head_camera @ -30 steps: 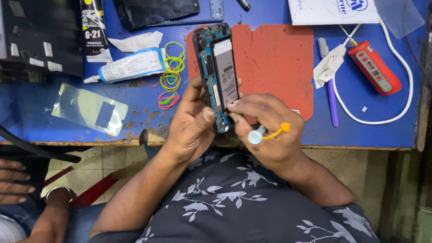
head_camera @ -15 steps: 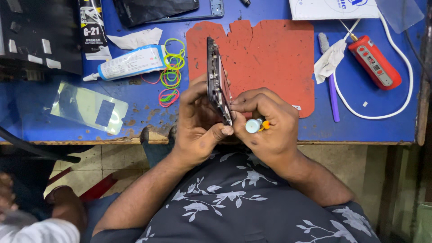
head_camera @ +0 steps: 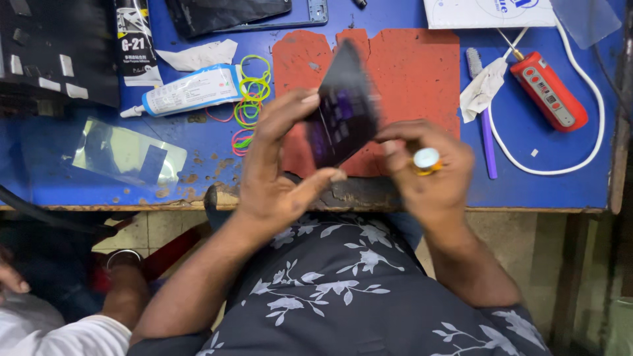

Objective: The person repeatedly opens and closes a disassembled smartphone, using a small screwdriver to pry and adjust internal components. They handle the screen assembly and the phone body, occasionally using a heat gun and adhesive.

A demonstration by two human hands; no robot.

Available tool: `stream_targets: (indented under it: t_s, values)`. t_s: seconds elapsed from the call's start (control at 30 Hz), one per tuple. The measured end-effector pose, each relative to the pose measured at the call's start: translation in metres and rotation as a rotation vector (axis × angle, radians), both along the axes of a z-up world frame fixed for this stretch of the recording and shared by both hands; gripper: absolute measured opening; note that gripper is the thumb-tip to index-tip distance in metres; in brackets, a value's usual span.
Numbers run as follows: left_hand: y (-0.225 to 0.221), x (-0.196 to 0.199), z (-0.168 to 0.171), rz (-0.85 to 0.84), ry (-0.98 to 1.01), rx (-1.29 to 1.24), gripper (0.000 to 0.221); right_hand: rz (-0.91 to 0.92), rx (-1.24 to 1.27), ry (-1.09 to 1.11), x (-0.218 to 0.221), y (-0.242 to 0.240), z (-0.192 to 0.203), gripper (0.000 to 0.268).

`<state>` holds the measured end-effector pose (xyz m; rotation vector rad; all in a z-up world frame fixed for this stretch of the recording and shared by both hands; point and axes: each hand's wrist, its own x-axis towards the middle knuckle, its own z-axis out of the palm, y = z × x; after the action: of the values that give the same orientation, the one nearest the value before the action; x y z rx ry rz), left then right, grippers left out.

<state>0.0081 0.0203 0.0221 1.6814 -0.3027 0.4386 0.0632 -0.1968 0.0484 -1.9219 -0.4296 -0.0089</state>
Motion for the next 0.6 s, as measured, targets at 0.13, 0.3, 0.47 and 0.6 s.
stream_targets:
  t_s: [0.13,0.3,0.47,0.6]
  values:
    - [0.019,0.008,0.029,0.071,0.021,0.481,0.083,-0.136,0.273,0.216,0.007,-0.029,-0.009,0.018]
    - [0.009,0.020,0.040,-0.015,0.076,0.664,0.084,0.056,0.632,0.694,0.010,-0.058,-0.010,0.050]
    - [0.007,0.028,0.040,-0.082,0.113,0.708,0.083,0.138,0.720,0.947,0.008,-0.062,-0.013,0.069]
    - [0.008,0.030,0.040,-0.117,0.136,0.675,0.083,0.148,0.733,0.983,0.010,-0.062,-0.015,0.073]
